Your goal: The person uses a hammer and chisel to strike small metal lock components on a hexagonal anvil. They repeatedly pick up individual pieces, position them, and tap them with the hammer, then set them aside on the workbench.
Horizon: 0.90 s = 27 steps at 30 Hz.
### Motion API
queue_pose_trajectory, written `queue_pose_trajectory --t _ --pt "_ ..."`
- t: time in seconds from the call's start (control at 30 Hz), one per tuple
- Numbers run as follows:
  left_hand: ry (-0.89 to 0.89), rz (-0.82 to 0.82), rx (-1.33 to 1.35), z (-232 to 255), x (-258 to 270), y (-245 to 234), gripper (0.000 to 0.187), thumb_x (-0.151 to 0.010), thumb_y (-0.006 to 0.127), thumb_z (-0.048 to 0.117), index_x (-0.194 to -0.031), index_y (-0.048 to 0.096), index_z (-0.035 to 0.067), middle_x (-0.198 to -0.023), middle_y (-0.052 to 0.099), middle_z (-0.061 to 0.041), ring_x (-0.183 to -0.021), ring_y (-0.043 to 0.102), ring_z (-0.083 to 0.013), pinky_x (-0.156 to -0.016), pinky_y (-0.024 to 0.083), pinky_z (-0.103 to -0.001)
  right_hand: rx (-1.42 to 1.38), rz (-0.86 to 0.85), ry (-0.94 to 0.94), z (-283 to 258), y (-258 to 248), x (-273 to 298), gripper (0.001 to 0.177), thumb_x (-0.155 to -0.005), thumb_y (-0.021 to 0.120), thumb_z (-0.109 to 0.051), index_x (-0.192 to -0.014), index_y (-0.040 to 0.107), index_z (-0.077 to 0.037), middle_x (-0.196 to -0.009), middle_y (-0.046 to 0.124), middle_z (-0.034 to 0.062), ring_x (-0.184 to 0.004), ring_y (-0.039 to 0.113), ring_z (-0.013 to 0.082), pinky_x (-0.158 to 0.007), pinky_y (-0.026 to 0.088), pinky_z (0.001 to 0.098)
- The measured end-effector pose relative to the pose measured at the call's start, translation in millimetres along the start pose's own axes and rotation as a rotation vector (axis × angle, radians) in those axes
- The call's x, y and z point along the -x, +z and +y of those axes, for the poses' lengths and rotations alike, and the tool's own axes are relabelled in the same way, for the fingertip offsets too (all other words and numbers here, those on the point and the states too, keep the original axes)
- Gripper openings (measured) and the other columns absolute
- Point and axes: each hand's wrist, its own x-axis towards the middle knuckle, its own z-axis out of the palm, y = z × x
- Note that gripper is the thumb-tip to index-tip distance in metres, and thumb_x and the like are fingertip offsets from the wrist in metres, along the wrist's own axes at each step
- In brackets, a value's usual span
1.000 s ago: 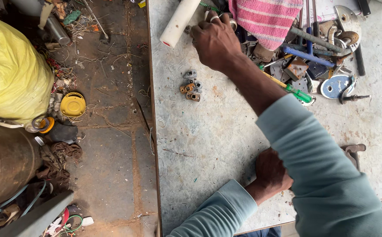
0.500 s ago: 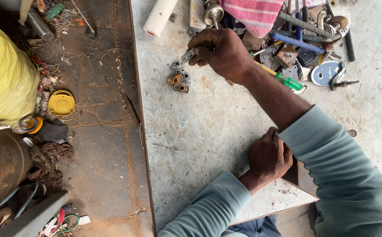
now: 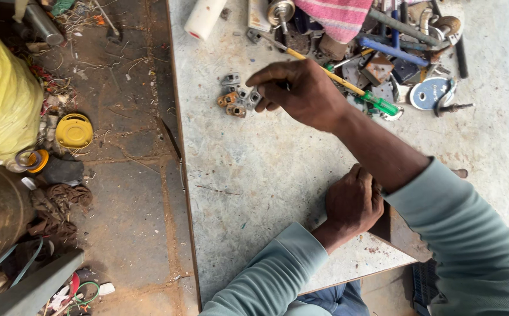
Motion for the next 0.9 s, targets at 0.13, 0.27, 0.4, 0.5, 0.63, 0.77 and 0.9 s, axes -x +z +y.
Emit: queue_pose_trajectory --t 0.13,0.27,0.4,0.5,0.63,0.77,0.9 --pt "-0.011 0.05 0.041 4 -1 -2 0.02 -0.096 0.063 0.019 -0.104 0.063 0.0 -0.101 0.067 -0.022 -0.086 0.068 -0.0417 -0.073 0.055 -0.052 -0.292 0.07 0.125 -5 -13 51 0.023 -0.098 0.066 -0.007 -0.12 0.07 0.001 -0.107 0.077 0.011 -0.096 0.079 0.0179 -0.083 0.066 0.03" --pt "-0.03 0.02 -0.028 0 -1 2 0.028 -0.093 0.065 0.023 -0.106 0.065 -0.001 -0.099 0.069 -0.024 -0.085 0.068 -0.0434 -0.071 0.054 -0.054 -0.441 0.189 0.152 -7 -21 116 0.024 -0.092 0.075 -0.006 -0.114 0.069 0.0 -0.106 0.077 0.0101 -0.094 0.073 0.0147 -0.083 0.06 0.0296" --pt "-0.001 -0.027 -0.149 -9 1 9 0.026 -0.091 0.07 0.031 -0.098 0.071 0.006 -0.092 0.072 -0.02 -0.088 0.07 -0.0409 -0.071 0.054 -0.053 -0.492 0.329 0.1 -1 -15 175 0.023 -0.091 0.08 -0.006 -0.109 0.066 -0.002 -0.109 0.075 0.0084 -0.099 0.068 0.0115 -0.087 0.057 0.0276" --pt "0.094 0.049 -0.068 -10 3 12 0.024 -0.093 0.068 0.031 -0.102 0.07 0.009 -0.099 0.072 -0.016 -0.092 0.071 -0.0383 -0.074 0.056 -0.049 -0.47 0.411 0.008 2 -8 215 0.024 -0.093 0.079 -0.006 -0.112 0.065 -0.002 -0.111 0.074 0.0077 -0.105 0.068 0.012 -0.094 0.057 0.0275" --pt "0.185 0.134 -0.006 -7 0 6 0.029 -0.091 0.068 0.032 -0.107 0.067 0.008 -0.104 0.07 -0.013 -0.094 0.071 -0.0376 -0.075 0.057 -0.046 -0.375 0.483 -0.117 1 3 259 0.016 -0.099 0.077 -0.002 -0.113 0.07 0.001 -0.114 0.073 0.0104 -0.111 0.069 0.0149 -0.098 0.057 0.03" --pt "0.109 0.118 -0.114 -5 -3 4 0.03 -0.098 0.062 0.031 -0.11 0.064 0.004 -0.103 0.069 -0.016 -0.089 0.068 -0.0408 -0.071 0.053 -0.05 -0.476 0.539 -0.213 2 12 292 0.023 -0.095 0.078 -0.002 -0.114 0.064 -0.001 -0.128 0.066 0.014 -0.125 0.063 0.0182 -0.113 0.052 0.0359" --pt "0.115 0.122 -0.14 -7 -2 7 0.028 -0.106 0.053 0.028 -0.11 0.064 0.003 -0.099 0.068 -0.017 -0.087 0.068 -0.0401 -0.07 0.052 -0.05 -0.324 0.656 -0.268 7 21 318 0.022 -0.093 0.08 -0.002 -0.107 0.064 -0.005 -0.129 0.063 0.0143 -0.116 0.065 0.0176 -0.099 0.058 0.0347"
